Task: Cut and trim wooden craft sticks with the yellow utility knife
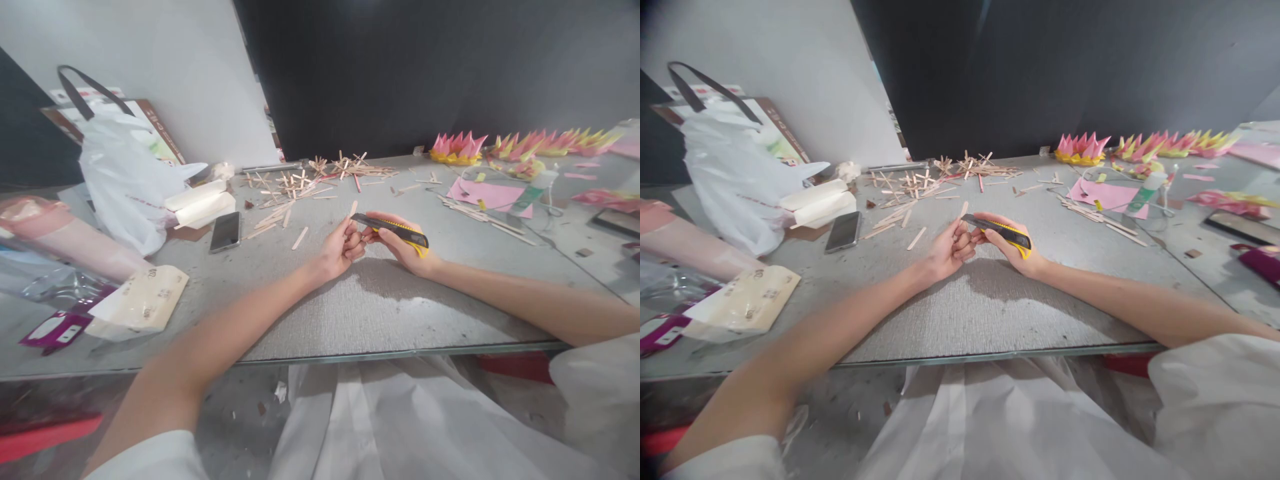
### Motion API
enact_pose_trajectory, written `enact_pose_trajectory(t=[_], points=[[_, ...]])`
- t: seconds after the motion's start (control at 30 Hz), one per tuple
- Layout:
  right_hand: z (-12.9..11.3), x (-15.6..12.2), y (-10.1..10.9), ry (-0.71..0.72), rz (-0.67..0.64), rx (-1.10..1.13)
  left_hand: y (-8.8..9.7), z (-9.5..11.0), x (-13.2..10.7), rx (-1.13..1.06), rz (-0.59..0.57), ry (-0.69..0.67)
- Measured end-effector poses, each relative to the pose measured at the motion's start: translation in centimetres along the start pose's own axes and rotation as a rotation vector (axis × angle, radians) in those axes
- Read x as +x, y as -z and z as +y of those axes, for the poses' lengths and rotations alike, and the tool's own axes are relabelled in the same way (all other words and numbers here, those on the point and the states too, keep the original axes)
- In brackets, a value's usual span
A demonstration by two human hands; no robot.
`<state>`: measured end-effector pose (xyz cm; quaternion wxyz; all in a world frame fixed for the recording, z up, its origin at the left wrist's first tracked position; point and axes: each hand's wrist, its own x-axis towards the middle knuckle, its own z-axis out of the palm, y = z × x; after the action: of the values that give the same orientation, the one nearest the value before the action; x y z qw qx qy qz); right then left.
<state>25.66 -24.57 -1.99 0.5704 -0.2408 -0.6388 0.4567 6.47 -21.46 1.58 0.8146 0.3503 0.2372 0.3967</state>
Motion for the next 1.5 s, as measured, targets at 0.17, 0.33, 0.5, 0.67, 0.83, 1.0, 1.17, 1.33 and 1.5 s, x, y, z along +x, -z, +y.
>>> enact_pose_trajectory(t=[0.17, 0.33, 0.5, 0.67, 0.83, 1.0, 1.17, 1.33, 1.5], points=[[-0.3, 0.0, 0.0, -0.002, 0.0, -0.014, 0.2, 0.2, 0.1, -0.018, 0.022, 0.026], [-0.7, 0.0, 0.3, -0.001, -0.012, -0.089, 0.1, 0.3, 0.0, -0.043, 0.017, 0.039], [-1.4, 0.0, 0.3, 0.024, -0.037, -0.142, -0.3, 0.5, -0.3, -0.042, 0.023, 0.053], [-1.7, 0.1, 0.6, 0.04, -0.045, -0.241, -0.5, 0.7, -0.5, -0.023, 0.025, 0.062], [-2.0, 0.0, 1.0, 0.057, -0.069, -0.367, -0.5, 0.8, -0.6, -0.014, 0.046, 0.076], [-2.4, 0.1, 1.0, 0.085, -0.102, -0.393, -0.6, 0.8, -0.6, -0.016, 0.062, 0.093], [-2.5, 0.1, 1.1, 0.101, -0.117, -0.414, -0.2, 0.8, -0.4, -0.005, 0.023, 0.087], [-2.5, 0.2, 1.2, 0.131, -0.137, -0.483, -0.2, 0.4, -0.4, -0.015, 0.022, 0.106], [-2.3, 0.1, 1.0, 0.188, -0.013, -0.506, -0.6, -0.3, -0.8, -0.148, 0.036, 0.066]])
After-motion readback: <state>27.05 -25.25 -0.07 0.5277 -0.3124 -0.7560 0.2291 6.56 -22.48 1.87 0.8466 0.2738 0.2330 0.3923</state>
